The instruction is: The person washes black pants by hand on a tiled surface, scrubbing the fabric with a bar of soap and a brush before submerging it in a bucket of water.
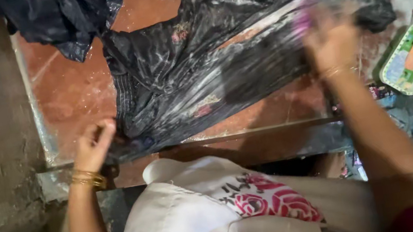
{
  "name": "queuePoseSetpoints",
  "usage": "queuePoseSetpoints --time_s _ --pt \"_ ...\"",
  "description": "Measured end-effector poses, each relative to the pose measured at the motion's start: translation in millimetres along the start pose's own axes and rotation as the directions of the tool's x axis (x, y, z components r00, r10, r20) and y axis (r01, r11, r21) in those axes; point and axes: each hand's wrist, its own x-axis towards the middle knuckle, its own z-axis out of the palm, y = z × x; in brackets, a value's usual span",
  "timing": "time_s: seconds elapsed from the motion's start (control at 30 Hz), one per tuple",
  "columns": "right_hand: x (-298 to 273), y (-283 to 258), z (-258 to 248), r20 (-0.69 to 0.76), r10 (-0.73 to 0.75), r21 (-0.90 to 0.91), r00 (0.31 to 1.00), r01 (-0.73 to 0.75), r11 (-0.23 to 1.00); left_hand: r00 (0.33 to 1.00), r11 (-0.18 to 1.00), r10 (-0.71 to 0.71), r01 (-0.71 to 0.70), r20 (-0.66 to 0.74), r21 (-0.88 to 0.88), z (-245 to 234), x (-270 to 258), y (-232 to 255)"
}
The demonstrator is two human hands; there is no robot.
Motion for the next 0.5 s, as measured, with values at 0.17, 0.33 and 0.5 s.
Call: queuePoseSetpoints --time_s 0.17,0.33,0.5 --pt "15.6 -75.3 35.1 0.004 -0.032 0.002 0.999 0.032 0.999 0.883 0.898 -0.440 0.429 -0.163 -0.099 25.2 92.1 56.8" --pt "-19.7 -251.1 56.4 0.254 -0.678 0.272 0.690 0.621 0.735 0.948 0.875 -0.162 0.267 -0.276 0.403 71.0 166.7 82.8" --pt "72.0 -64.0 60.6 0.116 -0.277 -0.045 0.954 0.283 0.958 0.918 0.924 -0.092 0.223 -0.385 0.312 7.7 67.0 49.8"
